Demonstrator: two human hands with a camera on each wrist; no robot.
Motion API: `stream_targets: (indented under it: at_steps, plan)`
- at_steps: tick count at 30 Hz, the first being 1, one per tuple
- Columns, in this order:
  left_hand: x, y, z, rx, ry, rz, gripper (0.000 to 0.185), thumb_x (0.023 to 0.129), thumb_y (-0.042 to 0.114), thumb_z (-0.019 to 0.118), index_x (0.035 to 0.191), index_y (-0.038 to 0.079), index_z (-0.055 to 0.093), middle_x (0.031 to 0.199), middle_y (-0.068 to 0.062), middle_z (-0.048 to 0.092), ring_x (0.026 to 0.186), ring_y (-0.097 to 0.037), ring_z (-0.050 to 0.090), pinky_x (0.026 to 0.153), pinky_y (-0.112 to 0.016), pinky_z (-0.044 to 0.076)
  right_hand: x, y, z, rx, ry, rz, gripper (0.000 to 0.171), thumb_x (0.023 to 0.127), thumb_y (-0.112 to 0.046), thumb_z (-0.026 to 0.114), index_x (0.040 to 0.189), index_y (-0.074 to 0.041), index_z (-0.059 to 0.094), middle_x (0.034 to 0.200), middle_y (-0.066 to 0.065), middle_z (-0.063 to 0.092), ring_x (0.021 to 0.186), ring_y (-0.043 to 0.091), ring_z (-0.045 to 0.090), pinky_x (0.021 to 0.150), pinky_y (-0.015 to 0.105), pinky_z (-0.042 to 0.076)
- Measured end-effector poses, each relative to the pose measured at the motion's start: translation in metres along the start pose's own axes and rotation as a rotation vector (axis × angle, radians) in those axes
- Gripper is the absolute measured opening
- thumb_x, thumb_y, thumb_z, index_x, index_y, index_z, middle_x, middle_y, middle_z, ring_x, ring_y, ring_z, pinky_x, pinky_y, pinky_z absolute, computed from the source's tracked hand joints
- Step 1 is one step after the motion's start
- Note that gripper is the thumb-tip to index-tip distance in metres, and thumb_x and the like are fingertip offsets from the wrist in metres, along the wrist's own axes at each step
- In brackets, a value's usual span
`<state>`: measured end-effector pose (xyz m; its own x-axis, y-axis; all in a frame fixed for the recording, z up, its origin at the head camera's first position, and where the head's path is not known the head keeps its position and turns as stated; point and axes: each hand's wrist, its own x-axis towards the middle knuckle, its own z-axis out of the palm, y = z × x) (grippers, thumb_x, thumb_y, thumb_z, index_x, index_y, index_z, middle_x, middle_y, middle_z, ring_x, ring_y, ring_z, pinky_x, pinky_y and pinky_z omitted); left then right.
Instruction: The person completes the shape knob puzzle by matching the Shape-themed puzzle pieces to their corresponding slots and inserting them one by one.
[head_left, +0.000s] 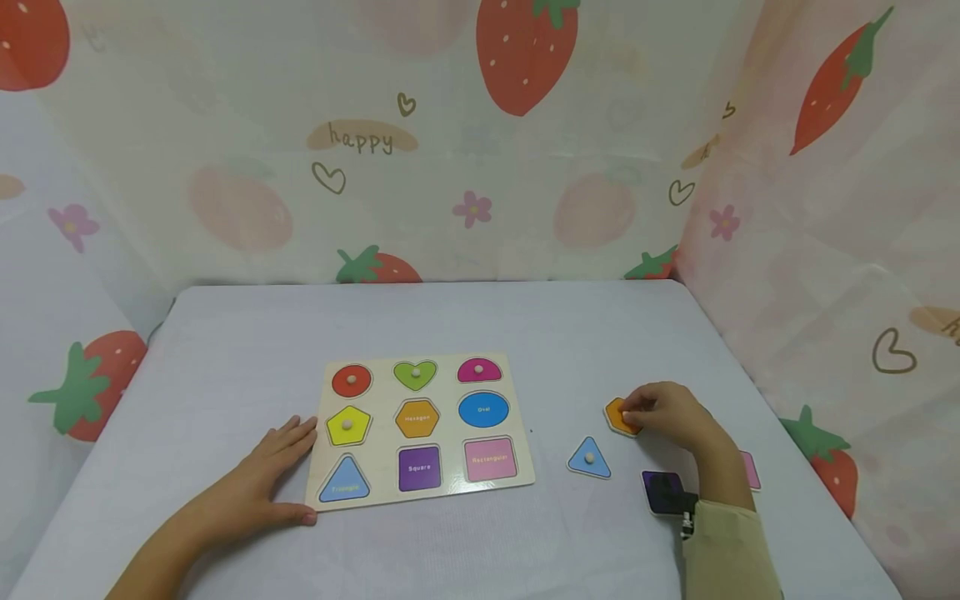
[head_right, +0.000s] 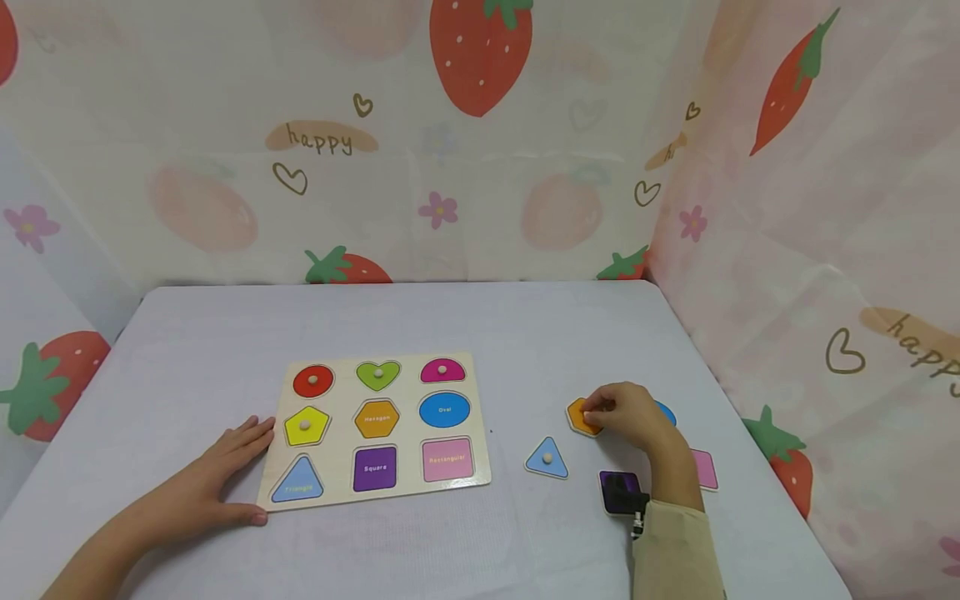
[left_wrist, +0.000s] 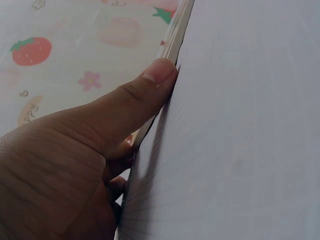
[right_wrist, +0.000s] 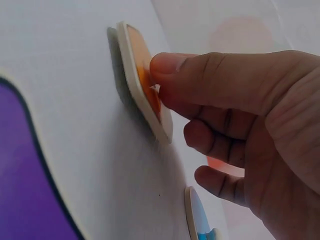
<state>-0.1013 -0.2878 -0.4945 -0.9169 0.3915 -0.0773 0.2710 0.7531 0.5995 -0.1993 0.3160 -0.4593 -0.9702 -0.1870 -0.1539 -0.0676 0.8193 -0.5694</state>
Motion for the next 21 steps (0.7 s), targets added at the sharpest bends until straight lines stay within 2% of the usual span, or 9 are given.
stream_targets:
  at_steps: [2, 5, 13, 21]
  plan:
    - [0.000, 0.001, -0.001, -0.003, -0.005, -0.012, 0.121, 0.066, 0.066, 0.085, 0.159, 0.006, 0.035, 0.170, -0.008, 0.025, 0.158, -0.040, 0.010, 0.130, -0.047, 0.003, 0.000, -0.002, -0.001, 0.001, 0.013, 0.006, 0.012, 0.093, -0.022, 0.077, 0.100, -0.013, 0.078, 0.100, 0.003, 0.072, 0.090, 0.020, 0.059, 0.077, 0.032, 0.051]
    - [0.000, 0.001, -0.001, -0.006, -0.012, -0.030, 0.121, 0.066, 0.065, 0.086, 0.160, 0.008, 0.035, 0.170, -0.007, 0.024, 0.158, -0.039, 0.009, 0.127, -0.059, 0.008, 0.000, -0.007, -0.002, 0.014, 0.039, 0.010, 0.013, 0.093, -0.024, 0.076, 0.101, -0.015, 0.079, 0.101, 0.004, 0.070, 0.095, 0.023, 0.057, 0.077, 0.032, 0.049]
    - [-0.001, 0.002, -0.002, -0.011, -0.008, -0.021, 0.119, 0.068, 0.063, 0.086, 0.160, 0.008, 0.035, 0.170, -0.006, 0.024, 0.158, -0.038, 0.009, 0.129, -0.051, 0.005, 0.007, -0.036, 0.004, 0.045, 0.118, -0.063, 0.013, 0.093, -0.024, 0.077, 0.102, -0.015, 0.080, 0.104, 0.005, 0.068, 0.101, 0.026, 0.055, 0.080, 0.034, 0.046]
    - [-0.001, 0.002, -0.002, -0.006, -0.014, -0.022, 0.120, 0.067, 0.063, 0.086, 0.160, 0.008, 0.034, 0.170, -0.007, 0.024, 0.158, -0.038, 0.009, 0.128, -0.054, 0.006, 0.019, -0.073, 0.024, 0.052, 0.139, -0.109, 0.014, 0.093, -0.027, 0.077, 0.102, -0.016, 0.081, 0.100, 0.003, 0.068, 0.101, 0.025, 0.055, 0.079, 0.034, 0.049]
